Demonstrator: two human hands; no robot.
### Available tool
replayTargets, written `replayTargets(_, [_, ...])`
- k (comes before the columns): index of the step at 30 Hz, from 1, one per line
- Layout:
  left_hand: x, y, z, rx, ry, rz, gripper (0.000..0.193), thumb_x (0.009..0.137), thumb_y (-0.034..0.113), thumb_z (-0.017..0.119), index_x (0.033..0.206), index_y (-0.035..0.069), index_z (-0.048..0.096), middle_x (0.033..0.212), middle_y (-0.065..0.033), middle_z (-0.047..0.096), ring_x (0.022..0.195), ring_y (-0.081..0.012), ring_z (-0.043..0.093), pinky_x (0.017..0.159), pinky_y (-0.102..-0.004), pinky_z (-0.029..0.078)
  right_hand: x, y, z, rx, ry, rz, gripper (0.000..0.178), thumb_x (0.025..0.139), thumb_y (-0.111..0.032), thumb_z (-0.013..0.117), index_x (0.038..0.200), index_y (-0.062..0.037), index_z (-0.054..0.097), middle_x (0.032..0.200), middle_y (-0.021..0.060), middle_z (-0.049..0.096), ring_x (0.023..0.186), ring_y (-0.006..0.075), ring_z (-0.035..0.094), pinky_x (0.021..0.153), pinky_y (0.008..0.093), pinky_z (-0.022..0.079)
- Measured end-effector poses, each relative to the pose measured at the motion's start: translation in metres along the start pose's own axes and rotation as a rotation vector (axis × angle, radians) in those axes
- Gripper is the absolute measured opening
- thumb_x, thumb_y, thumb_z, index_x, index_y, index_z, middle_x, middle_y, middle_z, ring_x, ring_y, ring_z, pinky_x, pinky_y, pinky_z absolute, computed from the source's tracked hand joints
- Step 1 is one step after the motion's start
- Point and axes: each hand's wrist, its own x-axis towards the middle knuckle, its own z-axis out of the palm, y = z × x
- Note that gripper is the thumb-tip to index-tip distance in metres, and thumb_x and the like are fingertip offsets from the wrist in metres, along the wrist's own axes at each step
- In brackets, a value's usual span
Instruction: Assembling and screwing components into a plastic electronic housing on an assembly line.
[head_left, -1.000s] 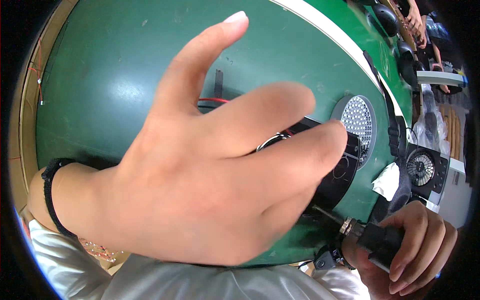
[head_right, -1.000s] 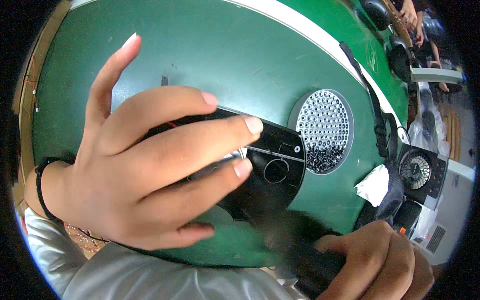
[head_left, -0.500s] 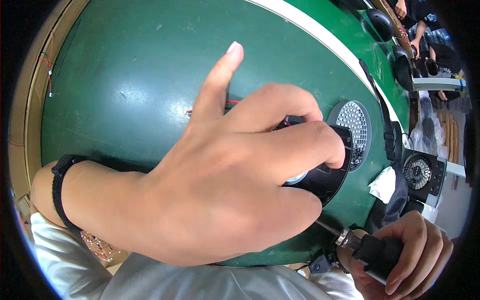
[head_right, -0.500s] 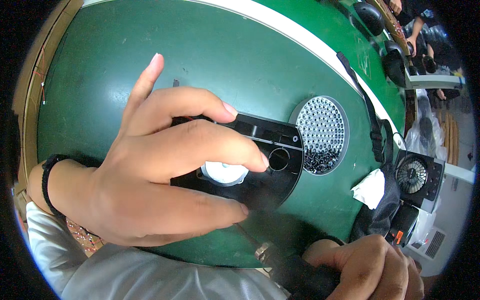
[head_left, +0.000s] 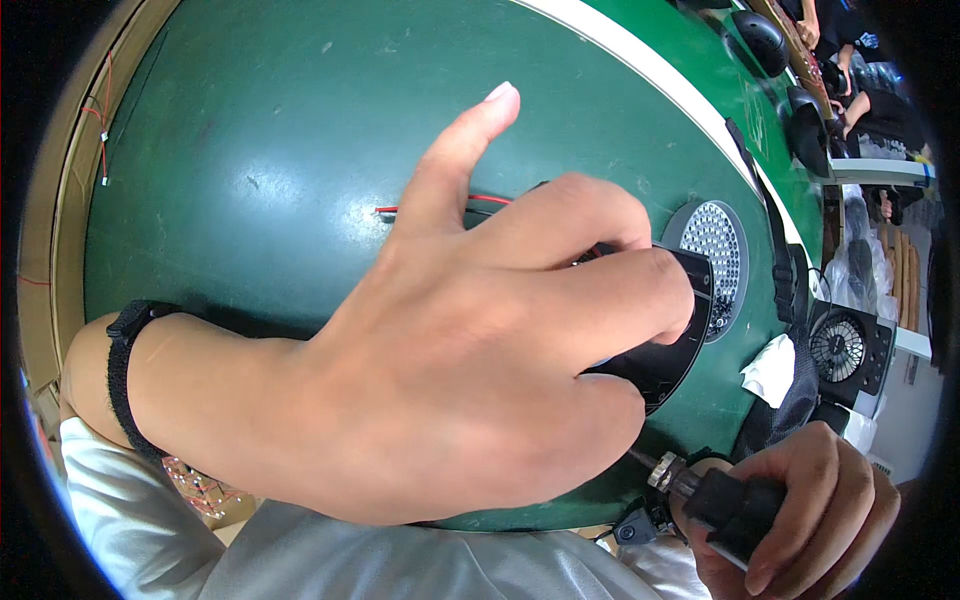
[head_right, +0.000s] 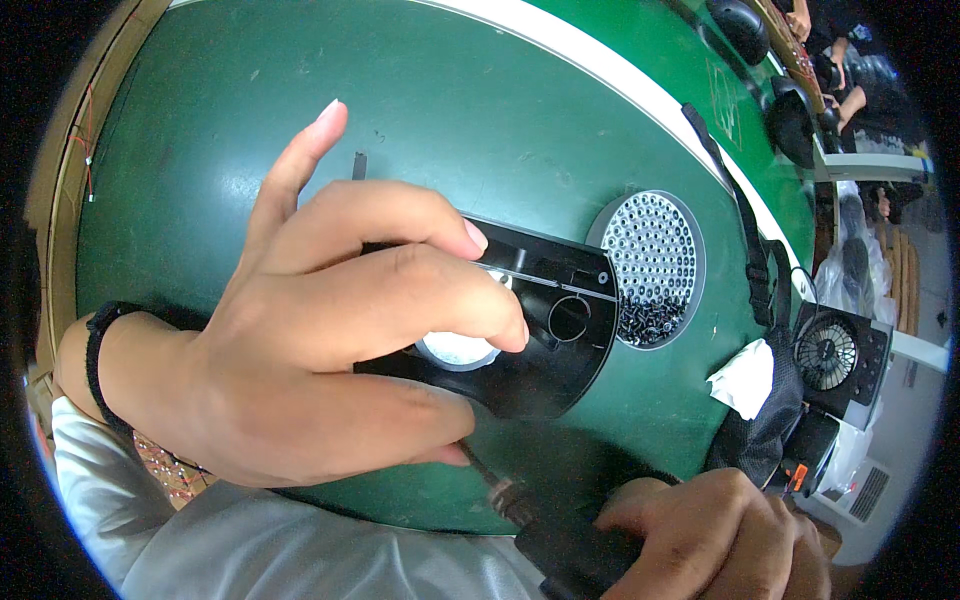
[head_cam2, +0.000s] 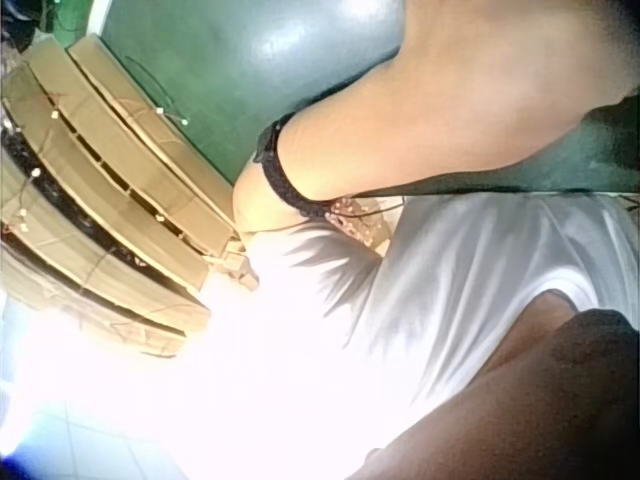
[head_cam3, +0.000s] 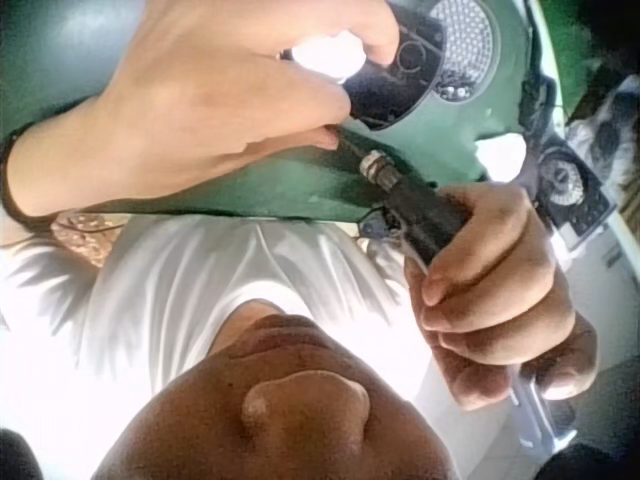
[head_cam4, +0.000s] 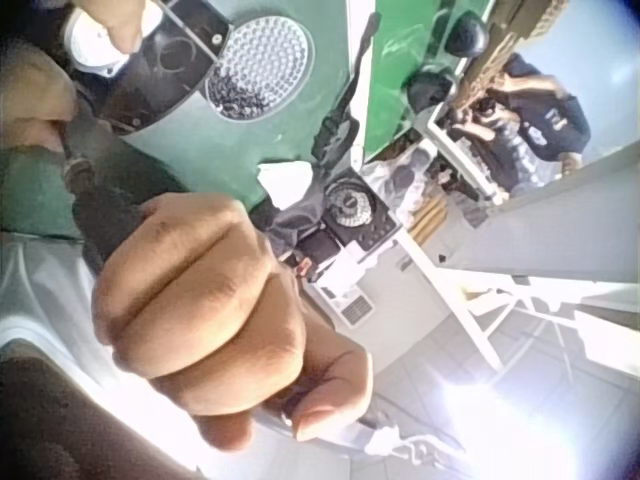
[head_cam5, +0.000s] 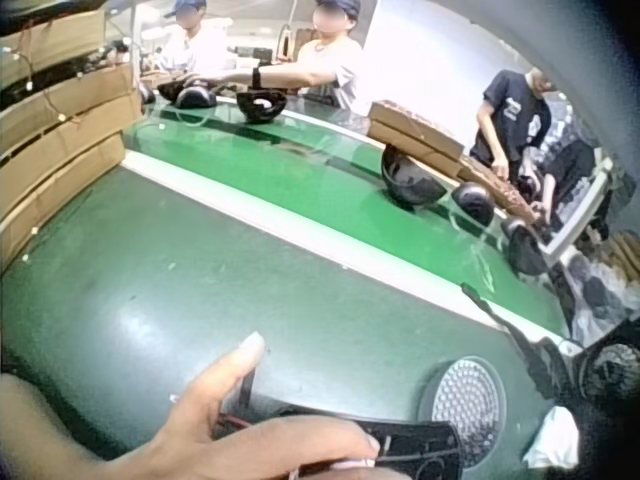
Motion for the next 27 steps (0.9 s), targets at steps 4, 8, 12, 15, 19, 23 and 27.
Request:
replayTargets(4, [-0.002,-0.004,0.000,-0.052,-0.025,-0.034,0.040,0.060,0.018,0.081,0.098,0.008,0.074,0.117,-0.0101,0.070,0.096,-0.0262,0.063,0.089,-0.0484,0.049,0.003,0.006,-0.003,-0.001,0.011,0.023,0.031,0.095,-0.018,0.066,0.124,-0.0096,0.060,0.074,-0.0053,0.059,0.065,0.0108,0.059,0.065,0.0265,0.050])
replayTargets(8, [-0.004,0.003,-0.013,-0.090,-0.036,-0.045,0.041,0.060,0.018,0.080,0.099,0.008,0.074,0.117,-0.0101,0.070,0.097,-0.0265,0.063,0.090,-0.0491,0.048,0.001,-0.003,0.004,-0.013,0.007,0.020,0.031,0.096,-0.020,0.064,0.125,-0.0098,0.059,0.074,-0.0050,0.057,0.066,0.0115,0.058,0.066,0.0279,0.049])
replayTargets(12, [-0.008,-0.009,-0.003,-0.038,-0.032,-0.083,0.042,0.060,0.018,0.080,0.100,0.008,0.073,0.117,-0.0099,0.070,0.098,-0.0263,0.064,0.092,-0.0492,0.048,-0.029,-0.001,-0.045,0.075,0.075,-0.233,0.022,0.093,-0.018,0.069,0.107,-0.0070,0.057,0.070,-0.0009,0.057,0.066,0.0101,0.060,0.067,0.0226,0.050])
replayTargets(15, [-0.014,-0.016,0.014,0.067,0.081,0.011,0.041,0.061,0.018,0.079,0.101,0.007,0.073,0.118,-0.0092,0.070,0.100,-0.0254,0.065,0.093,-0.0484,0.048,-0.026,-0.021,-0.042,0.041,0.116,-0.418,0.022,0.091,-0.018,0.073,0.096,-0.0052,0.056,0.066,0.0018,0.057,0.066,0.0091,0.062,0.068,0.0190,0.050])
replayTargets(19, [-0.019,-0.029,0.049,0.249,0.297,0.104,0.038,0.065,0.016,0.078,0.101,0.006,0.073,0.116,-0.0077,0.071,0.099,-0.0237,0.066,0.093,-0.0469,0.049,0.010,-0.014,-0.020,-0.240,-0.071,0.181,0.036,0.100,-0.026,0.058,0.134,-0.0138,0.054,0.078,-0.0027,0.051,0.070,0.0145,0.052,0.069,0.0328,0.047])
replayTargets(23, [-0.013,-0.021,0.028,0.258,0.138,0.086,0.026,0.074,0.012,0.078,0.098,0.005,0.074,0.110,-0.0055,0.072,0.094,-0.0220,0.066,0.091,-0.0456,0.050,0.001,-0.008,-0.028,-0.247,-0.124,0.289,0.039,0.101,-0.026,0.057,0.138,-0.0162,0.052,0.078,-0.0023,0.050,0.070,0.0149,0.053,0.068,0.0329,0.046])
replayTargets(27, [-0.010,-0.021,0.032,0.245,0.180,0.101,0.018,0.077,0.011,0.078,0.093,0.005,0.075,0.109,-0.0055,0.072,0.092,-0.0220,0.066,0.090,-0.0468,0.051,0.000,0.007,-0.028,-0.110,-0.115,0.060,0.041,0.103,-0.026,0.055,0.142,-0.0177,0.049,0.079,-0.0015,0.050,0.072,0.0159,0.053,0.067,0.0335,0.045])
